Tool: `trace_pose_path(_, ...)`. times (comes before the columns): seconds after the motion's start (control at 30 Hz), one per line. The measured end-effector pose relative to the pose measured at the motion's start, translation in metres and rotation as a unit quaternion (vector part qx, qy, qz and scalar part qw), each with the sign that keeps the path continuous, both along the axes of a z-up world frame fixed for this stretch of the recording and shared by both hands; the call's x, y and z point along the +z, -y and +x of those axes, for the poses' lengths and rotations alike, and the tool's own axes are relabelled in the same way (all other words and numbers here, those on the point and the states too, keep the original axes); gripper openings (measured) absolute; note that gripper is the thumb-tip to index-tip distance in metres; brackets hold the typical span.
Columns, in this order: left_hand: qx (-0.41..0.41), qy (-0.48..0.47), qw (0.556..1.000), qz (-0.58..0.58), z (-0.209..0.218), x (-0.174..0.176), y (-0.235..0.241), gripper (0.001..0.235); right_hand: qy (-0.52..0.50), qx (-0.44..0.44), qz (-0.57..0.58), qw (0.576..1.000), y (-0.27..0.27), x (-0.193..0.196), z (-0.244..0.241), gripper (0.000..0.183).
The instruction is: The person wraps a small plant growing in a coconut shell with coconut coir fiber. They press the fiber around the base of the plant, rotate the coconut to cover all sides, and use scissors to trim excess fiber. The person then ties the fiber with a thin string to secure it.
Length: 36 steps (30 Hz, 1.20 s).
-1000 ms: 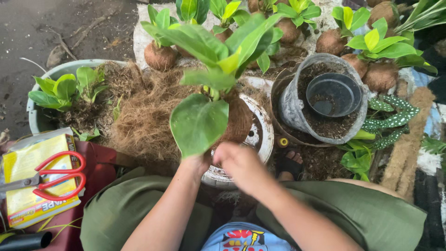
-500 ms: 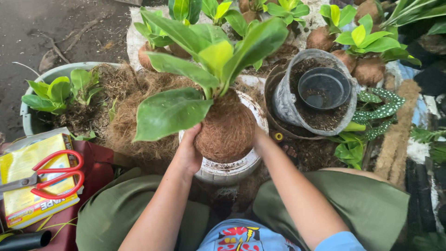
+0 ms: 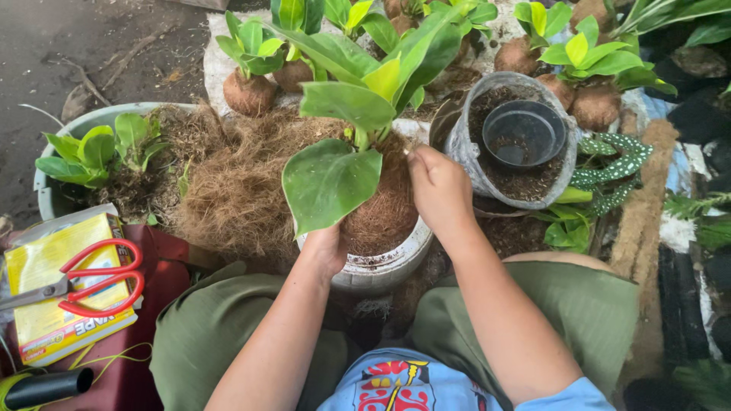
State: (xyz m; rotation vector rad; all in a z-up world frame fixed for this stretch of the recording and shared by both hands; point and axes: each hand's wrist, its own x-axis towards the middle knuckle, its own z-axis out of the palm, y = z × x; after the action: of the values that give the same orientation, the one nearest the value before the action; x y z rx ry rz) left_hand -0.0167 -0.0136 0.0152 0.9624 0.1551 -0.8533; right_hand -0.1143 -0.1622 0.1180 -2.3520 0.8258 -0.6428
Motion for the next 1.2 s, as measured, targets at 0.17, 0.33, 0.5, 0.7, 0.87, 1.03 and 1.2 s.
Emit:
trace_pose_path(0.17,0.026,0.057,0.996,-0.055,-0.007,0.004,0.004,0.067,-0.003,0.056,-0.009,0.998,-0.036,0.029,-0.011,0.021)
trace_pose_path(0.33,0.060,0.062,0.989,-0.123,-0.001,0.016,0.008,0.075,-0.007,0.186,0.023,0.982,-0.071,-0.007,-0.025,0.023)
trace_pose_path(0.5,0.041,0.012,0.984,-0.172,0.010,0.019,0.010,0.072,-0.127,0.192,0.446,0.865,-0.063,-0.071,-0.021,0.033)
trace_pose_path(0.7,-0.023,-0.005,0.980,-0.196,0.016,0.010,0.010,0.081,-0.119,0.126,0.499,0.849,-0.016,-0.115,-0.009,0.029)
trace_pose_path(0.87,-0.041,0.015,0.988,-0.150,0.016,0.010,0.010,0.089,0.007,0.012,0.508,0.861,0.049,-0.103,0.021,0.015)
trace_pose_path(1.03,-0.046,0.057,0.995,-0.067,0.021,0.009,0.014,0.086,0.052,0.005,0.354,0.934,0.106,-0.066,0.027,0.025)
trace_pose_path(1.2,-0.002,0.020,0.999,0.033,0.019,0.008,0.026,0.071,-0.007,0.065,0.085,0.994,0.062,-0.022,0.018,0.022)
